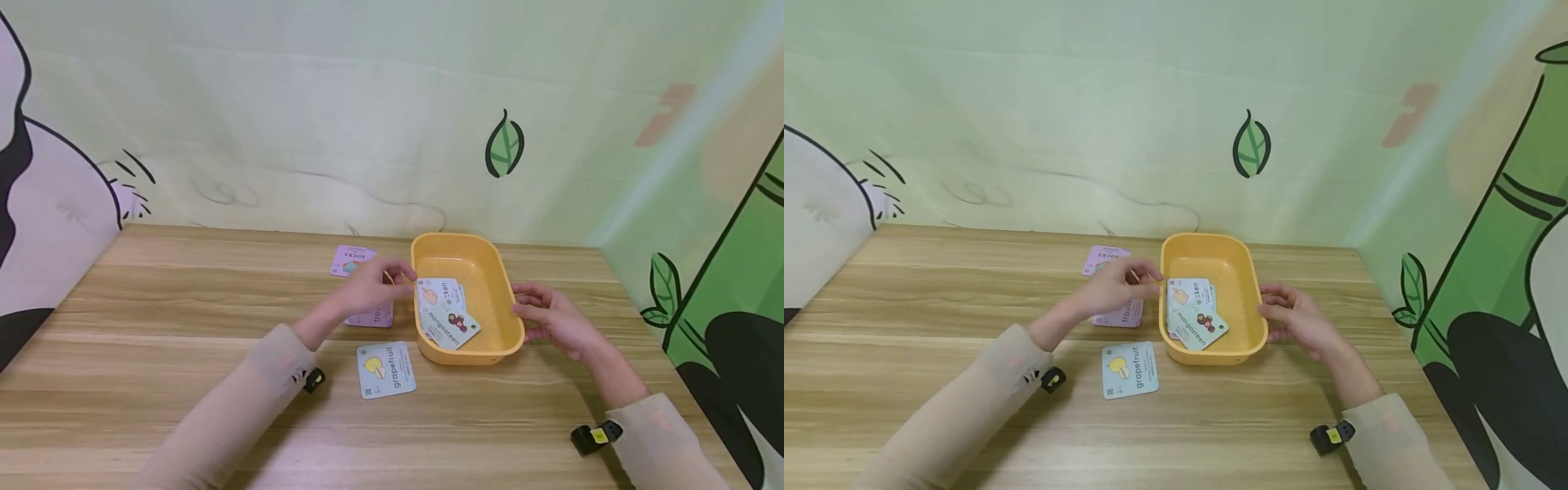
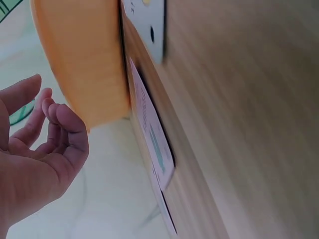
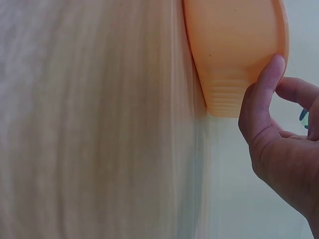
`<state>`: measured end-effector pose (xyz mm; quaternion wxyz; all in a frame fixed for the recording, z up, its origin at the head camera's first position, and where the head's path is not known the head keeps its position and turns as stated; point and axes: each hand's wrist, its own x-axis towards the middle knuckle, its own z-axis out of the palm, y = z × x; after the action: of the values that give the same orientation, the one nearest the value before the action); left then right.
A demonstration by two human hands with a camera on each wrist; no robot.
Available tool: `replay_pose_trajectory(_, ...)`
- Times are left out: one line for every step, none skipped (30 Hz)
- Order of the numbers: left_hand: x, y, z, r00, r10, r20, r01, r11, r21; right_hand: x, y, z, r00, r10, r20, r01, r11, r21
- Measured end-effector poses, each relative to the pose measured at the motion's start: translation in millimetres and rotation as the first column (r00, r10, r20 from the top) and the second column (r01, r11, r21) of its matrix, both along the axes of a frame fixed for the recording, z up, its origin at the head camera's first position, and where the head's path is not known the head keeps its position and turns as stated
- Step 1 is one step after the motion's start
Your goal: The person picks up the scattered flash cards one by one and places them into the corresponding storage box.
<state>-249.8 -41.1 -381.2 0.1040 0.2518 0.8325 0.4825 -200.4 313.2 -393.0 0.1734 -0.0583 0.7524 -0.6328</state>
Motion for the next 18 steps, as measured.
replay_pose_trajectory(-0.5,-3,-0.1,1.0,0.013,0.004,-0.013,1.0,-0.005,0.1,0,0.0,1.0,0.002,-0.001,-0.002,1.0,-0.001)
replay_pose_trajectory(-1.4,-6,-0.7,1.0,0.026,0.002,-0.026,1.0,-0.009,0.0,0,-0.1,1.0,0.003,-0.003,-0.003,1.0,-0.001)
replay_pose_trajectory(-2.3,-9,-1.1,0.999,0.042,0.001,-0.042,0.999,-0.016,0.0,0,0.0,1.0,0.002,-0.003,-0.002,1.0,-0.002)
replay_pose_trajectory(-3.1,-12,-1.6,0.998,0.06,0.004,-0.06,0.998,-0.024,-0.1,0,0.0,1.0,0.002,-0.003,-0.002,1.0,-0.002)
replay_pose_trajectory(-3.9,-15,-1.7,0.997,0.077,0.004,-0.076,0.997,-0.033,-0.4,0,-0.3,1.0,0.003,-0.003,-0.003,1.0,-0.002)
replay_pose_trajectory(-4.8,-19,-2.0,0.996,0.094,0.004,-0.094,0.995,-0.042,-0.7,0,-0.7,1.0,0.001,-0.003,-0.001,1.0,-0.002)
replay_pose_trajectory(-6.0,-22,-2.2,0.994,0.109,0.007,-0.109,0.993,-0.044,-0.9,0,-0.9,1.0,-0.001,-0.001,0.001,1.0,-0.002)
replay_pose_trajectory(-7.5,-25,-2.7,0.992,0.125,0.007,-0.125,0.991,-0.048,-1.2,0,-1.1,1.0,-0.003,0.0,0.003,1.0,-0.001)
replay_pose_trajectory(-8.6,-28,-2.6,0.99,0.143,0.015,-0.142,0.989,-0.051,-1.3,-1,-1.2,1.0,-0.006,0.002,0.006,1.0,0.0)
replay_pose_trajectory(-9.8,-31,-2.5,0.987,0.16,0.027,-0.158,0.986,-0.049,-1.5,0,-1.6,1.0,-0.007,0.002,0.007,1.0,0.001)
replay_pose_trajectory(-10.8,-34,-2.3,0.982,0.181,0.046,-0.179,0.983,-0.045,-1.7,0,-2.0,1.0,-0.008,0.002,0.008,1.0,0.003)
replay_pose_trajectory(-12.0,-37,-2.2,0.976,0.204,0.072,-0.201,0.979,-0.036,-1.7,0,-2.2,1.0,-0.006,0.0,0.006,1.0,0.005)
replay_pose_trajectory(-13.2,-40,-1.7,0.969,0.227,0.099,-0.225,0.974,-0.028,-1.8,0,-2.4,1.0,-0.006,0.0,0.006,1.0,0.006)
replay_pose_trajectory(-14.2,-43,-1.4,0.959,0.251,0.128,-0.251,0.968,-0.021,-1.9,0,-2.6,1.0,-0.006,-0.001,0.006,1.0,0.005)
replay_pose_trajectory(-15.5,-45,-1.4,0.948,0.275,0.159,-0.276,0.961,-0.018,-1.8,0,-2.5,1.0,-0.006,-0.001,0.006,1.0,0.004)
replay_pose_trajectory(-16.5,-48,-1.2,0.937,0.296,0.188,-0.298,0.954,-0.016,-1.9,0,-2.6,1.0,-0.006,-0.001,0.006,1.0,0.003)
replay_pose_trajectory(-17.6,-50,-0.9,0.924,0.316,0.217,-0.321,0.947,-0.015,-1.9,0,-2.4,1.0,-0.006,-0.001,0.006,1.0,0.001)
replay_pose_trajectory(-19.1,-53,-0.8,0.913,0.331,0.238,-0.336,0.942,-0.017,-1.9,0,-1.9,1.0,-0.002,-0.004,0.002,1.0,0.0)
